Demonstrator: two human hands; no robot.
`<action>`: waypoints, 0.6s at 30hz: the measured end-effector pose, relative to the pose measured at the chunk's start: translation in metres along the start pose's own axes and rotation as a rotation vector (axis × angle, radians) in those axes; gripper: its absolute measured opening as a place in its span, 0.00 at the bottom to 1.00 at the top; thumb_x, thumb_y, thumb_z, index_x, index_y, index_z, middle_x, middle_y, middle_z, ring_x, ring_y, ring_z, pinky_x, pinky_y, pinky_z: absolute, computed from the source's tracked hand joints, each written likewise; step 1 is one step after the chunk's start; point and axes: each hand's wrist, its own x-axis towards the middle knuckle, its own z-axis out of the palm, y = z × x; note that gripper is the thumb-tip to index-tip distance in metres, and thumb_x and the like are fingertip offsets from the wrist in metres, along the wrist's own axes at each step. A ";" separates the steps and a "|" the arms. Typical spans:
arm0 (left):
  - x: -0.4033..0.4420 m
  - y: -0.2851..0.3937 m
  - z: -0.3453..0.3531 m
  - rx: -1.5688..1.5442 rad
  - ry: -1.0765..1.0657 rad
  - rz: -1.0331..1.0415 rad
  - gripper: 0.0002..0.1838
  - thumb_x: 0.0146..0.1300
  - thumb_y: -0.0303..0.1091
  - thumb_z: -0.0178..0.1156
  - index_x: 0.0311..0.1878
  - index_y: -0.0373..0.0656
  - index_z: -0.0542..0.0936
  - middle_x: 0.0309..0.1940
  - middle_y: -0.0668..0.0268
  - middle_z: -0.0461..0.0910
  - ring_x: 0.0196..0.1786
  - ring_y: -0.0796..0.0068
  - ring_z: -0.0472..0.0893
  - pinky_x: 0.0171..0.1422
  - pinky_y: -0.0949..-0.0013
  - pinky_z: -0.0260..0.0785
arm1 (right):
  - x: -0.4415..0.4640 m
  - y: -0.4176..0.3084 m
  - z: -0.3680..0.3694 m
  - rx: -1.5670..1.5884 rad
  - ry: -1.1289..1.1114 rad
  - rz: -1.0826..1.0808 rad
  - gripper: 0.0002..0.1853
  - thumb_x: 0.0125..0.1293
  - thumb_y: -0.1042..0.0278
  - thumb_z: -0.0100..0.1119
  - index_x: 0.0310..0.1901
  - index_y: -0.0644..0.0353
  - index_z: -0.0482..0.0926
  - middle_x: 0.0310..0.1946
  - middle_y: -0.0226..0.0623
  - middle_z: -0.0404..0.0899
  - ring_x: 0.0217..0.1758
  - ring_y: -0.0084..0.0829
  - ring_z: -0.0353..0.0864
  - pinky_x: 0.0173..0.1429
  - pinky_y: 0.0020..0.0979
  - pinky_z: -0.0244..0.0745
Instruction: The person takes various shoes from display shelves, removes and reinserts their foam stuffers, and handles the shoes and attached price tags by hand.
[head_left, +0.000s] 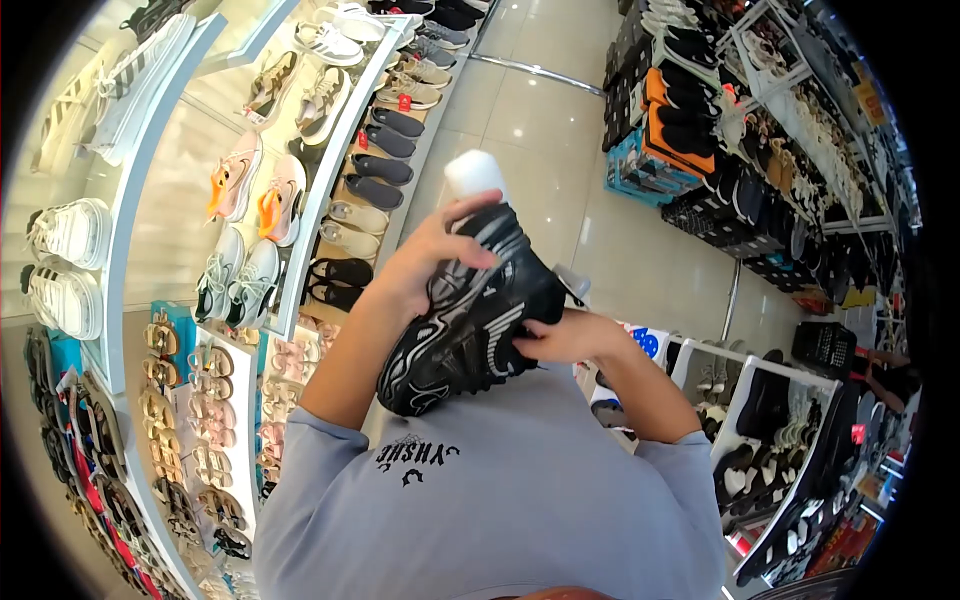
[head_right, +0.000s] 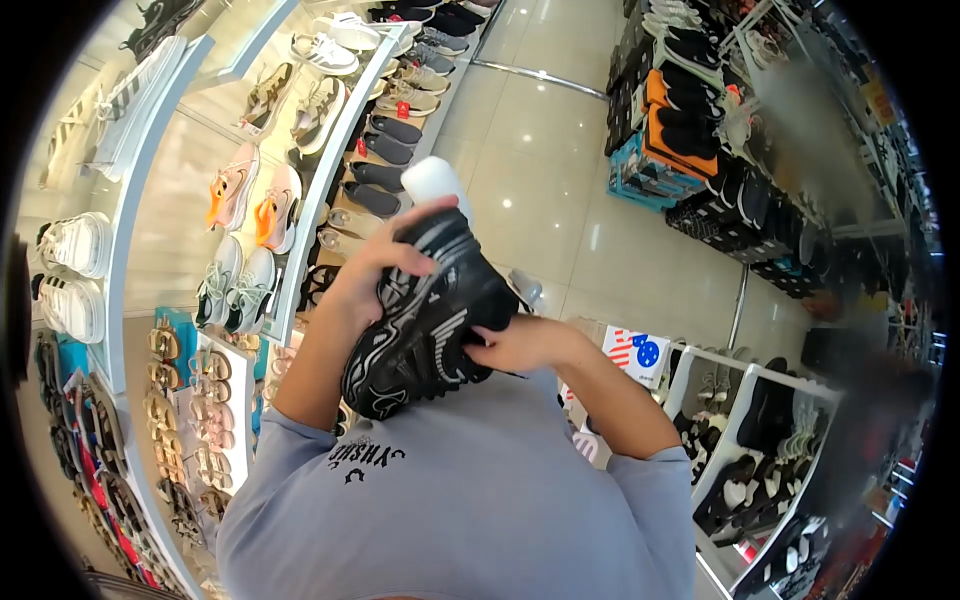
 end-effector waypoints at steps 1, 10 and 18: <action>0.007 0.000 0.003 0.010 0.030 -0.016 0.45 0.35 0.23 0.58 0.67 0.35 0.68 0.51 0.57 0.77 0.52 0.67 0.79 0.60 0.70 0.70 | 0.002 0.002 -0.011 -0.015 -0.117 0.100 0.16 0.63 0.70 0.55 0.53 0.62 0.77 0.53 0.47 0.78 0.57 0.43 0.76 0.59 0.35 0.72; 0.115 0.025 0.012 -0.095 -0.131 -0.253 0.43 0.40 0.25 0.61 0.68 0.39 0.67 0.51 0.57 0.78 0.49 0.67 0.81 0.56 0.68 0.74 | 0.021 -0.011 -0.100 0.272 -0.216 0.633 0.17 0.67 0.68 0.48 0.56 0.60 0.75 0.44 0.40 0.82 0.31 0.31 0.86 0.37 0.29 0.83; 0.209 0.087 -0.019 -0.112 -0.190 -0.344 0.43 0.41 0.25 0.65 0.67 0.38 0.67 0.53 0.56 0.75 0.51 0.66 0.79 0.56 0.64 0.73 | 0.079 0.041 -0.164 0.277 -0.041 0.383 0.14 0.62 0.80 0.51 0.49 0.63 0.79 0.35 0.36 0.81 0.30 0.25 0.83 0.32 0.28 0.79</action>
